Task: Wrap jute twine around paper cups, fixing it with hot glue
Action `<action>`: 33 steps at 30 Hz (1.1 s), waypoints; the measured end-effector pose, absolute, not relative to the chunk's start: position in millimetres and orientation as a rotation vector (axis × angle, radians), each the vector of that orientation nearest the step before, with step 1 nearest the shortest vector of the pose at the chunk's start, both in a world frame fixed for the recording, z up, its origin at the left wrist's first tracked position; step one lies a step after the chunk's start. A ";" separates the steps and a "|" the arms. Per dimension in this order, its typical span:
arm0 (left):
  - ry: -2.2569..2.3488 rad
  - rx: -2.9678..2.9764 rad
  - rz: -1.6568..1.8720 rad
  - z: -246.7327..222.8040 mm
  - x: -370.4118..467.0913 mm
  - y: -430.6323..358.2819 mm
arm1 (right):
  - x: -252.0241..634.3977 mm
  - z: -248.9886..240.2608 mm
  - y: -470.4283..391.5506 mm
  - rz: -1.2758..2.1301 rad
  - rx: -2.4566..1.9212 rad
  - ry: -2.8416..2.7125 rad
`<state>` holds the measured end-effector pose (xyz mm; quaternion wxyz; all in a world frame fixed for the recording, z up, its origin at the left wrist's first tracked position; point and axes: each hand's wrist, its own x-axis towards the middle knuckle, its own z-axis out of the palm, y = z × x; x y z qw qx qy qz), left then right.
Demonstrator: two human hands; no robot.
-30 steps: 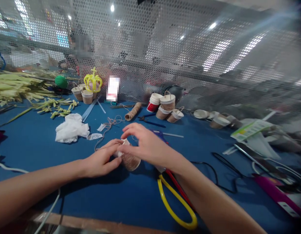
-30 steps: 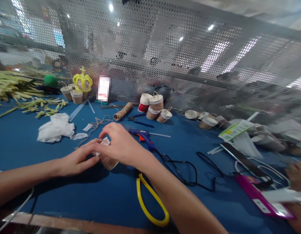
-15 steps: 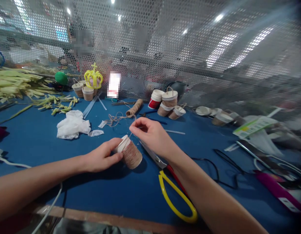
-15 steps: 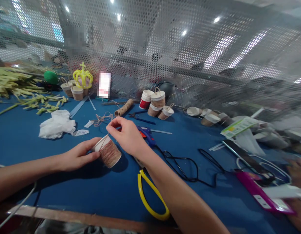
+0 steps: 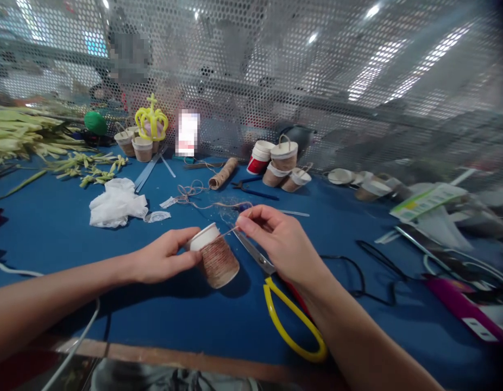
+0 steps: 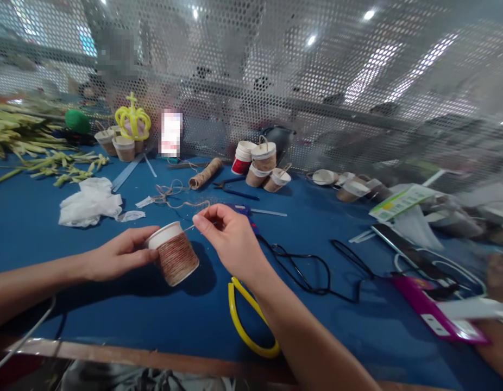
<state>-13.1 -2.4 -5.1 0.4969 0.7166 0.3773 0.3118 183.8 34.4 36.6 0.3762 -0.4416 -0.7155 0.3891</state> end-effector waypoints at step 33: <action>0.846 1.974 0.814 -8.7 -15.8 -9.7 | 182.5 16.3 32.9 1.027 -1.175 -1.960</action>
